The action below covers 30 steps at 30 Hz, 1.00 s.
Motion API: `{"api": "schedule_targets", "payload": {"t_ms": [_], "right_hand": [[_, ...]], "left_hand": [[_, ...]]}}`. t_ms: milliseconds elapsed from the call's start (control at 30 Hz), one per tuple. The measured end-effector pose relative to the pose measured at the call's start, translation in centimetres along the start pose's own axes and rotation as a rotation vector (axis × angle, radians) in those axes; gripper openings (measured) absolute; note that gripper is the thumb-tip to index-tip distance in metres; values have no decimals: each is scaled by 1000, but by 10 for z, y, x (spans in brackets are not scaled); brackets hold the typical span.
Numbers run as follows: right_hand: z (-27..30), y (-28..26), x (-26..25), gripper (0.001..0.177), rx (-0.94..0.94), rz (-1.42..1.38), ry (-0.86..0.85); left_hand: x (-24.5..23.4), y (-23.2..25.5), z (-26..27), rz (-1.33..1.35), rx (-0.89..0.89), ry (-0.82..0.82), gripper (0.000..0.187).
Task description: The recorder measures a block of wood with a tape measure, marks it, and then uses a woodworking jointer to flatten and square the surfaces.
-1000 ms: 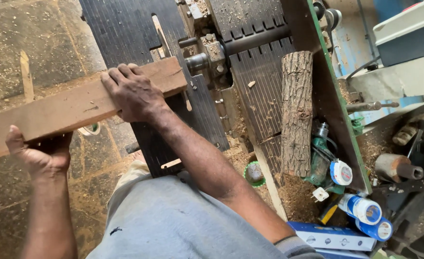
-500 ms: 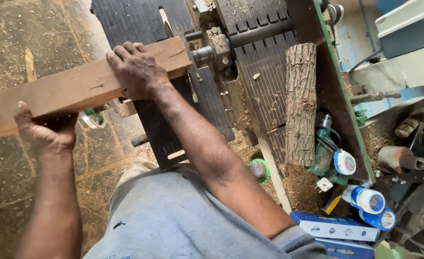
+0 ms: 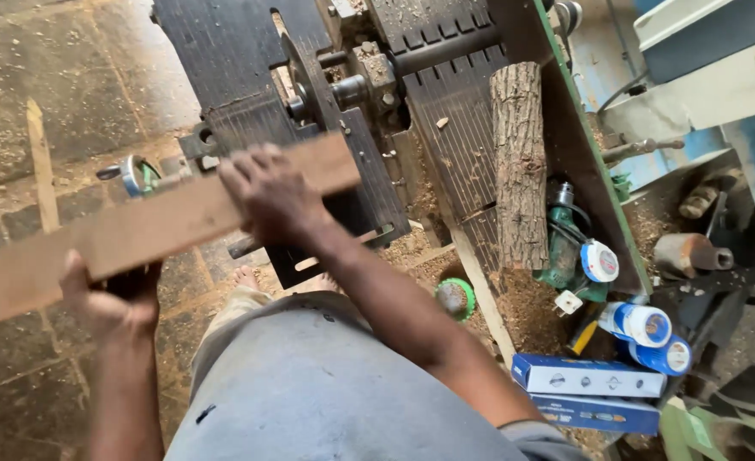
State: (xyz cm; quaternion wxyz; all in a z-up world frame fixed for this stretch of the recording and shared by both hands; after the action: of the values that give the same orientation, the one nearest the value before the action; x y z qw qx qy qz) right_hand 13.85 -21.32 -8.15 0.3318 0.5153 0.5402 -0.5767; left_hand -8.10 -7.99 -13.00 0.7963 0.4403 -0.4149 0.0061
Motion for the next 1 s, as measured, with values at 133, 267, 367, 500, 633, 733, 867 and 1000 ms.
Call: {"api": "schedule_targets", "payload": {"t_ms": [133, 267, 367, 500, 633, 733, 867, 1000], "right_hand": [[46, -35, -18, 79, 53, -11, 1], [42, -42, -65, 93, 158, -239, -393], [34, -39, -90, 75, 231, -334, -701], [28, -31, -71, 60, 155, -338, -726], [27, -49, -34, 101, 15, -144, -552], [37, -56, -29, 122, 48, 52, -519], [37, -39, 7, 91, 25, 97, -296], [30, -34, -11, 80, 29, -161, -282]], "left_hand": [[-30, -4, 58, -61, -14, 239, 88], [-32, 9, 104, -30, 116, 31, 108], [-87, -11, 93, 2, 242, -73, 110], [-171, -17, 37, -29, 415, -6, 84], [-91, 17, 44, -61, 149, -90, 63], [-79, 17, 40, 68, 31, 83, 80], [-81, 19, 41, -26, 78, 133, 89], [-44, 25, 52, -150, 83, -18, 102]]}}
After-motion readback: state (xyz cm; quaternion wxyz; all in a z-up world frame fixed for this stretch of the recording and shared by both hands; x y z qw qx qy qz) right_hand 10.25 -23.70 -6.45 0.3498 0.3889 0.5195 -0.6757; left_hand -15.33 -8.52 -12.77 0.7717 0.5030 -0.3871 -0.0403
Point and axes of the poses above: each hand's wrist, its own z-axis away from the middle knuckle, its own x-axis out of the palm, y = z × x, the point moved 4 cm from there along -z, towards the middle knuckle, and after that the axes turned 6 degrees about -y, right-handed, at the moved point
